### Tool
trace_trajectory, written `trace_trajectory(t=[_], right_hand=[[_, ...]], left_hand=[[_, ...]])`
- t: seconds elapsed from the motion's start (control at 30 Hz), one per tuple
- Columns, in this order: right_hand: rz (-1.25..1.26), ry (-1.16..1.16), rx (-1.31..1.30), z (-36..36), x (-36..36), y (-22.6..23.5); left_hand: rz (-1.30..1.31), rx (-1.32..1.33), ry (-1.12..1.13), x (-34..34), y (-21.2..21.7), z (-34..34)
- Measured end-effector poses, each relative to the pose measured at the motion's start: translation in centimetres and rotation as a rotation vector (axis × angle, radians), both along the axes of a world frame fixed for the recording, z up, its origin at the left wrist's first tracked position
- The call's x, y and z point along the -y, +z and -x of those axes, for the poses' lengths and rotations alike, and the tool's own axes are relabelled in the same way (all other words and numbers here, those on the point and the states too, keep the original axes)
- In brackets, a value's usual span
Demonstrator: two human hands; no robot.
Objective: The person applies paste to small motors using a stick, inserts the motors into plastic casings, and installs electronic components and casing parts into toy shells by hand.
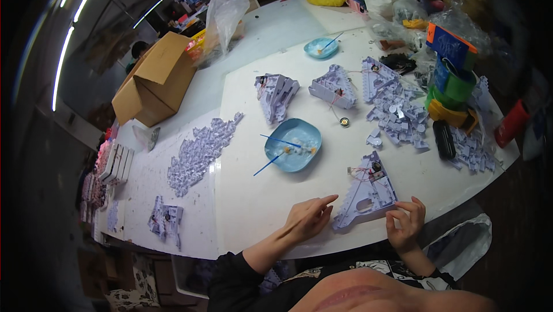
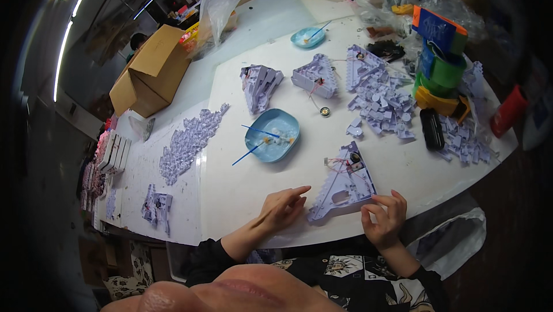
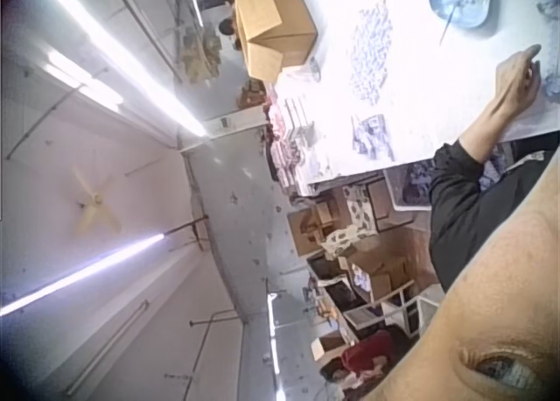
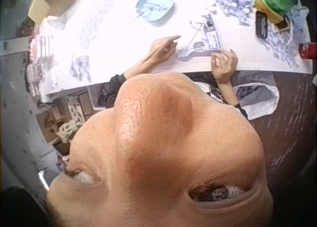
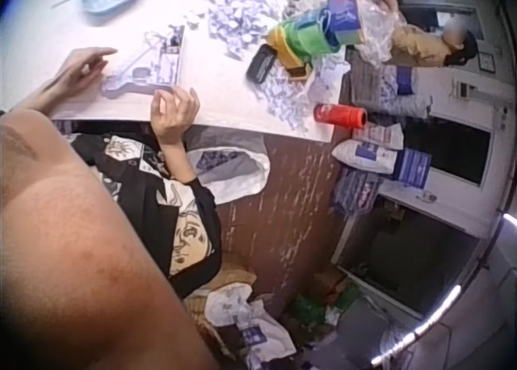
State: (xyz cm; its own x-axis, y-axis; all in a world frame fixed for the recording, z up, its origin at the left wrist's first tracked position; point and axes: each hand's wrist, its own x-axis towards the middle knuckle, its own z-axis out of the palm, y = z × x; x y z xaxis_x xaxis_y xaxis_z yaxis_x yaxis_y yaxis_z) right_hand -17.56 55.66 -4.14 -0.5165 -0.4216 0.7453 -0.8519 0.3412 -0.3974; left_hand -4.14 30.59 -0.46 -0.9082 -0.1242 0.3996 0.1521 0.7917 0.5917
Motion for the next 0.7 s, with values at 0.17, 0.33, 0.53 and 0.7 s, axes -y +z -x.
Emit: trace_trajectory(t=[0.17, 0.33, 0.53, 0.7], right_hand=[[0.001, 0.012, 0.006, -0.07, 0.02, 0.13], [-0.003, 0.017, 0.012, -0.08, 0.01, 0.22], [-0.005, 0.024, 0.011, -0.10, 0.00, 0.11], [-0.006, 0.018, 0.017, -0.24, -0.05, 0.21]], left_hand=[[0.012, -0.004, -0.002, 0.08, -0.12, 0.03], [0.010, -0.013, -0.005, 0.02, -0.09, 0.03], [0.008, -0.024, -0.011, 0.00, -0.07, 0.01], [0.012, 0.009, -0.013, 0.04, 0.05, -0.04]])
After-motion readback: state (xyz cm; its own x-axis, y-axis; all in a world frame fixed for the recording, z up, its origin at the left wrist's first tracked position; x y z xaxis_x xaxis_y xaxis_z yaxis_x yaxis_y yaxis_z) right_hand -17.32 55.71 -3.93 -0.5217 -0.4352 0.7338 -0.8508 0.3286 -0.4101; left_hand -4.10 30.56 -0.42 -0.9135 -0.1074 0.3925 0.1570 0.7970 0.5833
